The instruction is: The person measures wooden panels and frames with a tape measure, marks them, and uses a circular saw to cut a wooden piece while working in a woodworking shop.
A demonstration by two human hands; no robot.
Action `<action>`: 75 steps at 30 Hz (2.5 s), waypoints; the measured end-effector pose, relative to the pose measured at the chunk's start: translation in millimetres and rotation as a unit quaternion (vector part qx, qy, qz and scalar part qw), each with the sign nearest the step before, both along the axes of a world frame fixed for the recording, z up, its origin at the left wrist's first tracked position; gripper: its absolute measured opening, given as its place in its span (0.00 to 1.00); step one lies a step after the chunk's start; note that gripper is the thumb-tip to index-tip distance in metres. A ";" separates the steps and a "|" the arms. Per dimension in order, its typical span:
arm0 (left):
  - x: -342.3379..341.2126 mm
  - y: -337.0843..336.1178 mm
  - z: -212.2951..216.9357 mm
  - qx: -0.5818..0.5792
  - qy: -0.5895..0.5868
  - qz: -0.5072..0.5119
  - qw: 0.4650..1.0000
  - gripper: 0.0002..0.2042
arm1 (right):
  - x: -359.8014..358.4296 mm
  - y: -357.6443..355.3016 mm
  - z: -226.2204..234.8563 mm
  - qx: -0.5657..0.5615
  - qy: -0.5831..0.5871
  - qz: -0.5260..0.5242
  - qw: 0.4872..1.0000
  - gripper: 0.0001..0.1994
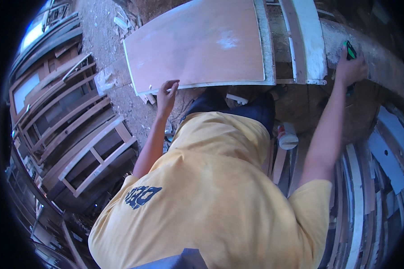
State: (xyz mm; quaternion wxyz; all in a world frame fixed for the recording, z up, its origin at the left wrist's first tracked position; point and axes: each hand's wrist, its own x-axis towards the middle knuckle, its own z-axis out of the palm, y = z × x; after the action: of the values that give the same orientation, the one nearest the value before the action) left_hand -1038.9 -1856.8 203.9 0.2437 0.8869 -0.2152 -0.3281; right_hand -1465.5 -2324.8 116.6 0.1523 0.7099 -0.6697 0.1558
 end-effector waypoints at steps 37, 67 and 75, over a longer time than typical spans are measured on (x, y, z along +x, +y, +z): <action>88.7 -68.0 -49.3 -0.080 -0.199 -0.386 0.897 0.30 | 216.3 375.4 28.1 0.319 -0.823 -0.245 0.401 0.16; 228.4 -255.1 -121.2 0.129 -0.208 -0.253 0.936 0.46 | 176.2 327.0 12.6 0.296 -0.769 -0.249 0.509 0.10; 196.5 -282.4 -118.9 0.147 -0.185 -0.260 0.936 0.51 | 154.2 312.6 8.6 0.300 -0.827 -0.211 0.427 0.07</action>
State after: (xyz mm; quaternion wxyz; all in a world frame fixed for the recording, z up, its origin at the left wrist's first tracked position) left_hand -842.4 -2139.2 85.0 -0.0277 0.8712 -0.4286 -0.2377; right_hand -1311.3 -2012.2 125.2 -0.6686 0.0782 -0.6084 0.4204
